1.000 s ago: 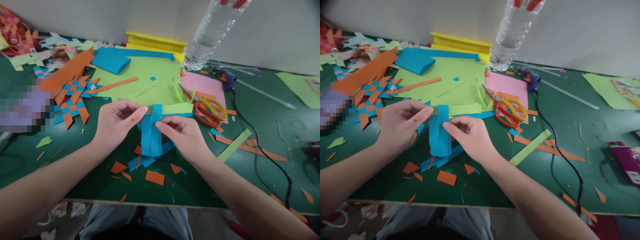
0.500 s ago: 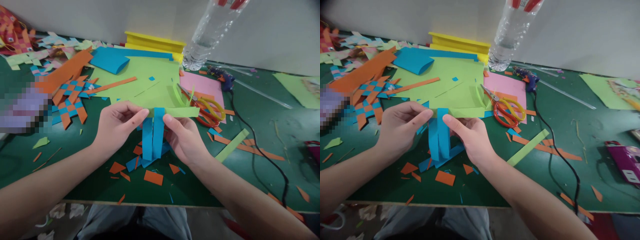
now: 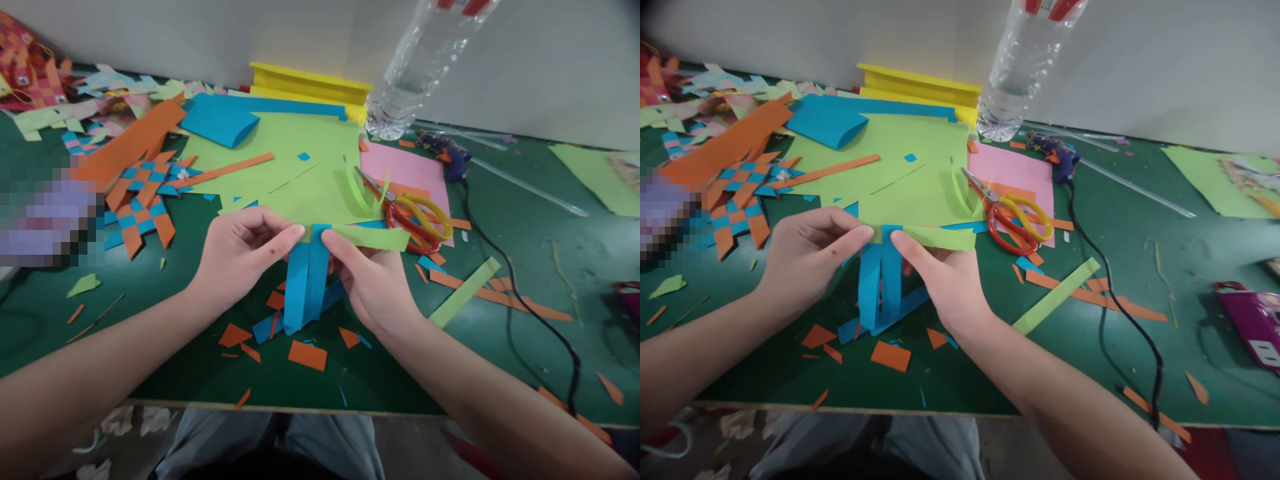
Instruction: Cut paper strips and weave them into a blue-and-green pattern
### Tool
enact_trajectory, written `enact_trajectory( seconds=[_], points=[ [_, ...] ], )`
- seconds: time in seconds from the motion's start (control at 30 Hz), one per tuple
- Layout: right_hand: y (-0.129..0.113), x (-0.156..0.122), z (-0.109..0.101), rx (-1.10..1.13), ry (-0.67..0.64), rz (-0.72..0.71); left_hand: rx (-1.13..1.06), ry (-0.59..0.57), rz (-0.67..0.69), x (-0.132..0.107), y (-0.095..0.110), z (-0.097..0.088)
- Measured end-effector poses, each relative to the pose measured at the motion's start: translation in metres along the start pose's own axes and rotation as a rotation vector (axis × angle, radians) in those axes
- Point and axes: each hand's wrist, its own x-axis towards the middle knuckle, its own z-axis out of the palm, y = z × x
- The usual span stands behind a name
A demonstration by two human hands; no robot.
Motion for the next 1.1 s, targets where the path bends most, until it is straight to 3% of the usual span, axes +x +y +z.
enact_trajectory(
  seconds=[0.23,0.57,0.77,0.93,1.1],
  points=[
    [0.001,-0.001,0.002,0.028,-0.003,-0.02,-0.015,0.01,0.061,-0.001,0.002,0.0],
    [-0.011,-0.005,0.002,-0.198,-0.056,-0.19,-0.041,-0.079,0.044,0.0,-0.001,-0.002],
    [-0.01,-0.006,0.002,-0.218,-0.115,-0.113,-0.255,-0.049,0.06,0.004,-0.012,-0.001],
    [-0.014,-0.007,0.003,-0.274,-0.222,-0.044,-0.411,0.022,-0.078,0.013,-0.018,-0.003],
    [-0.017,-0.006,-0.001,-0.484,-0.335,-0.152,-0.636,0.121,-0.235,0.023,-0.018,-0.008]
  ],
)
